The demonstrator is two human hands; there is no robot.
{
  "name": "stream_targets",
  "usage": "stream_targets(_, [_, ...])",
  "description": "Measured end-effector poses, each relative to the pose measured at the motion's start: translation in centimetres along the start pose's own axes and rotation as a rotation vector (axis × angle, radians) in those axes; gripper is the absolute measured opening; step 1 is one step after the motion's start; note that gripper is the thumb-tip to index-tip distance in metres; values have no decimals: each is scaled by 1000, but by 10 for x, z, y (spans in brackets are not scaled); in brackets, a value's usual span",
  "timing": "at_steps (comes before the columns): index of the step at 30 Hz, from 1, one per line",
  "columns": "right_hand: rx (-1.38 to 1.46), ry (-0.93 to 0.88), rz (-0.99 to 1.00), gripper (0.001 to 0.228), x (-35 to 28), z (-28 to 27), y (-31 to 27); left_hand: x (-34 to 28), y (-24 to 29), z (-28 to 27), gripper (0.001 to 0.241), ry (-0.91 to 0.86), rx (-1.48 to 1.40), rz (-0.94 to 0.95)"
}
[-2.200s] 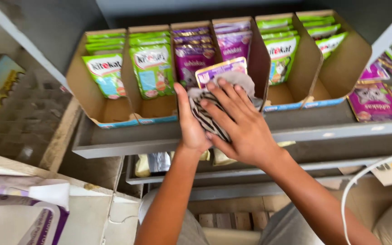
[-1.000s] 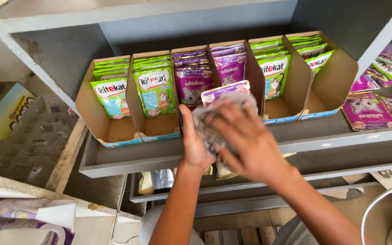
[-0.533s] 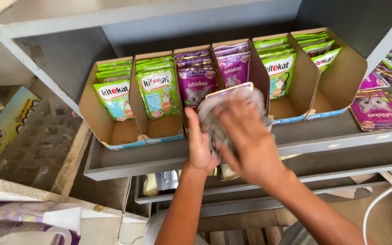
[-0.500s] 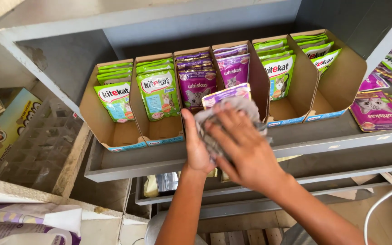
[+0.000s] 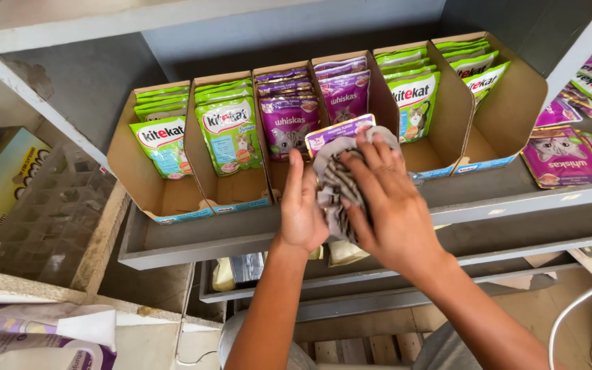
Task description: Wiping down individual cat food pouches with a cloth and organizing them into cardboard trays on a grocery shelf.
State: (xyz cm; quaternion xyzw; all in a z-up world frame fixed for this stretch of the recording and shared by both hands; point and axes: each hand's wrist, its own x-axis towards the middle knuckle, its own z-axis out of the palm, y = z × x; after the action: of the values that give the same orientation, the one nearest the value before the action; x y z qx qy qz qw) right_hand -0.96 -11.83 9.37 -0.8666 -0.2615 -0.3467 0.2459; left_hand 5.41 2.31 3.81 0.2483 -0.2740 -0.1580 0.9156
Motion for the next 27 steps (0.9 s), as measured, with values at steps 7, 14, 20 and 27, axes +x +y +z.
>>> stream_targets(7, [36,-136,-122,62,-6,-17,-3,9,10,1,49,59,-105,-258])
stream_targets(14, [-3,-145,-76,58,-35,-7,-9,7,7,20,77,20,-33,-72])
stream_targets(20, [38,-114,-6,66,-47,2,-24,4,11,13,71,167,53,23])
stream_targets(27, [-8,-70,64,63,-44,3,-29,5,9,17,80,92,-52,-29])
